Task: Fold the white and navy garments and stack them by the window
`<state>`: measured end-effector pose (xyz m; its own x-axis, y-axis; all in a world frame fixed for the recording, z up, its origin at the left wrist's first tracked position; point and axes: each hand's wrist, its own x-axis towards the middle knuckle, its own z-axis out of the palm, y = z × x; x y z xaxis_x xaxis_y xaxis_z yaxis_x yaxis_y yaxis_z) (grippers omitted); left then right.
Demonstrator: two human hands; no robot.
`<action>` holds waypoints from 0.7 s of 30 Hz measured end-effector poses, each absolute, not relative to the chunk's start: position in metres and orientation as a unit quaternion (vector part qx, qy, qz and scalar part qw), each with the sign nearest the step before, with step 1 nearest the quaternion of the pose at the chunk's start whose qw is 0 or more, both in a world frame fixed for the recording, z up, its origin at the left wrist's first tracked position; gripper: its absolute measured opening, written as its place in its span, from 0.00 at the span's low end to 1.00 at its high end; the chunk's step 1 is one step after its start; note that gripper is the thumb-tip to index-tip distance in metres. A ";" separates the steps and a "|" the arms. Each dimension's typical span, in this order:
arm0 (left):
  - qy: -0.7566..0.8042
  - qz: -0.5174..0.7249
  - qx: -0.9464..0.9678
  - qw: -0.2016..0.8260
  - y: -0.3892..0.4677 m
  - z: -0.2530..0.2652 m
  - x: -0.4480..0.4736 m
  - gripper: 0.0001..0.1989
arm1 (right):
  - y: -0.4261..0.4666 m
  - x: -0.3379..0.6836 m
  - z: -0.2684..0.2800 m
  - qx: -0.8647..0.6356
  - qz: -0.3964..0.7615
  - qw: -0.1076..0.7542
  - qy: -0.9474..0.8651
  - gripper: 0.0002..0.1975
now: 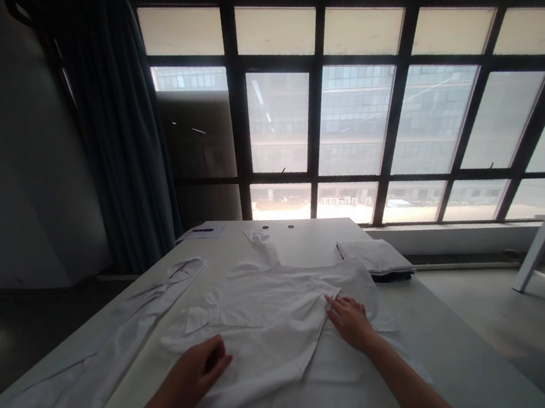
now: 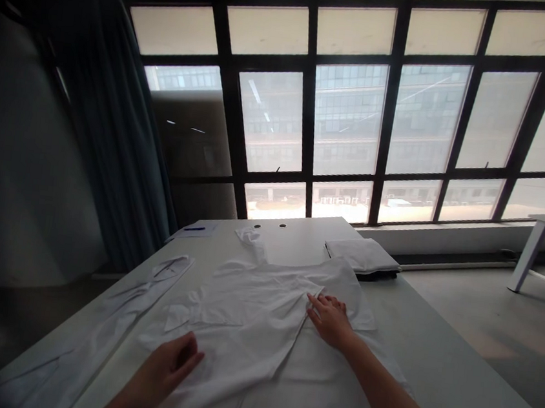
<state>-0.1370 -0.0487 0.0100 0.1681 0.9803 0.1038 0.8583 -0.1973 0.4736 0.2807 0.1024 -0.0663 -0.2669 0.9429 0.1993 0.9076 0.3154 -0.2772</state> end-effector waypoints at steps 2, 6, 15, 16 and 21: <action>0.521 0.208 0.817 0.135 -0.055 -0.004 -0.101 0.14 | 0.104 0.281 -0.067 -0.584 0.065 0.171 -0.791 0.28; 0.299 0.161 0.941 -0.016 -0.060 -0.047 -0.053 0.10 | 0.114 0.278 -0.062 -0.585 0.086 0.185 -0.785 0.29; 0.275 0.118 0.949 -0.101 -0.049 -0.074 -0.057 0.12 | 0.164 0.263 -0.034 -0.588 0.030 0.270 -0.762 0.32; 0.284 0.103 0.948 -0.097 -0.050 -0.073 -0.057 0.11 | 0.165 0.262 -0.039 -0.606 0.032 0.258 -0.752 0.31; 0.348 0.018 0.937 -0.011 -0.061 -0.069 -0.052 0.11 | 0.161 0.261 -0.066 -0.624 0.035 0.215 -0.751 0.27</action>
